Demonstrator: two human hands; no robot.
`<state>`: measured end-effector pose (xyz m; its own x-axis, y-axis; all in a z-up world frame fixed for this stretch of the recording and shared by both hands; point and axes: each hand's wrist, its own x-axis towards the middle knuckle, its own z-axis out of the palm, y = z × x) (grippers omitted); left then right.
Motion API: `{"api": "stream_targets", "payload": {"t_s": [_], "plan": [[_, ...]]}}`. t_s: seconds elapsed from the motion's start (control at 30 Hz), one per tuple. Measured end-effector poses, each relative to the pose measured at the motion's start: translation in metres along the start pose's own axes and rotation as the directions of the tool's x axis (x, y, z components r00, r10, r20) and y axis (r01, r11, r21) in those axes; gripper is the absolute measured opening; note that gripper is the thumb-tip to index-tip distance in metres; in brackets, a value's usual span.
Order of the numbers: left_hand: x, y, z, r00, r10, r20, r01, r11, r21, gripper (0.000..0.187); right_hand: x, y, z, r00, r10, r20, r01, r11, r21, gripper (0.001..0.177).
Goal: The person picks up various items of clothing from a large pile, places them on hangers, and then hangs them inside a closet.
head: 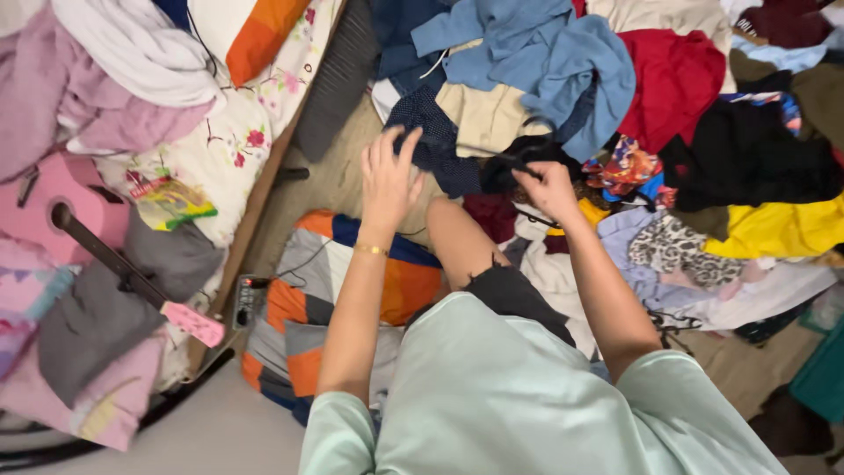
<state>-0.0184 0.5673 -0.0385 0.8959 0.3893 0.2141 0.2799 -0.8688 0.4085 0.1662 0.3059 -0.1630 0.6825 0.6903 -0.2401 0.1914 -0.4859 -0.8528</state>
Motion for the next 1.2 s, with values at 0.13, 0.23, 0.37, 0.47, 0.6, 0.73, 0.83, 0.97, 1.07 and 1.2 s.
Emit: {"api": "stream_targets", "payload": {"t_s": [0.13, 0.23, 0.37, 0.47, 0.6, 0.73, 0.83, 0.97, 1.07, 1.2], "plan": [[0.038, -0.053, 0.032, 0.999, -0.005, 0.035, 0.009, 0.993, -0.120, 0.076, 0.042, 0.037, 0.033, 0.961, 0.275, 0.004, -0.267, 0.927, 0.262, 0.040], [0.067, -0.086, 0.062, 0.992, -0.011, 0.129, 0.039, 0.975, -0.220, 0.059, 0.080, 0.068, 0.056, 0.903, 0.411, 0.127, -0.401, 0.698, 0.594, 0.030], [0.097, -0.126, 0.103, 0.966, 0.020, 0.259, 0.047, 0.966, -0.253, 0.046, 0.111, 0.107, 0.111, 0.853, 0.522, -0.005, -0.396, 0.654, 0.645, 0.031], [0.116, -0.160, 0.141, 0.954, 0.078, 0.289, 0.019, 0.948, -0.318, 0.045, 0.154, 0.125, 0.157, 0.790, 0.597, -0.137, -0.385, 0.658, 0.647, 0.049], [0.118, -0.193, 0.178, 0.892, 0.006, 0.453, 0.187, 0.906, -0.380, 0.041, 0.179, 0.146, 0.199, 0.826, 0.367, -0.427, -0.440, 0.894, -0.083, 0.081], [0.126, -0.204, 0.203, 0.848, 0.074, 0.524, 0.220, 0.852, -0.475, 0.032, 0.203, 0.166, 0.231, 0.720, 0.610, -0.329, -0.650, 0.759, -0.015, 0.085], [0.128, -0.214, 0.244, 0.824, 0.117, 0.554, 0.255, 0.797, -0.547, 0.029, 0.221, 0.196, 0.258, 0.736, 0.585, -0.341, -0.635, 0.771, -0.048, 0.081], [0.139, -0.233, 0.312, 0.803, 0.251, 0.540, 0.153, 0.790, -0.593, 0.023, 0.247, 0.252, 0.289, 0.778, 0.449, -0.439, -0.546, 0.830, -0.118, 0.091], [0.137, -0.249, 0.350, 0.775, 0.299, 0.558, 0.131, 0.787, -0.603, 0.021, 0.261, 0.284, 0.316, 0.774, 0.333, -0.539, -0.556, 0.765, -0.326, 0.104], [0.129, -0.277, 0.375, 0.756, 0.298, 0.583, 0.187, 0.755, -0.628, 0.020, 0.273, 0.323, 0.350, 0.654, 0.584, -0.481, -0.735, 0.641, -0.221, 0.037]]}}
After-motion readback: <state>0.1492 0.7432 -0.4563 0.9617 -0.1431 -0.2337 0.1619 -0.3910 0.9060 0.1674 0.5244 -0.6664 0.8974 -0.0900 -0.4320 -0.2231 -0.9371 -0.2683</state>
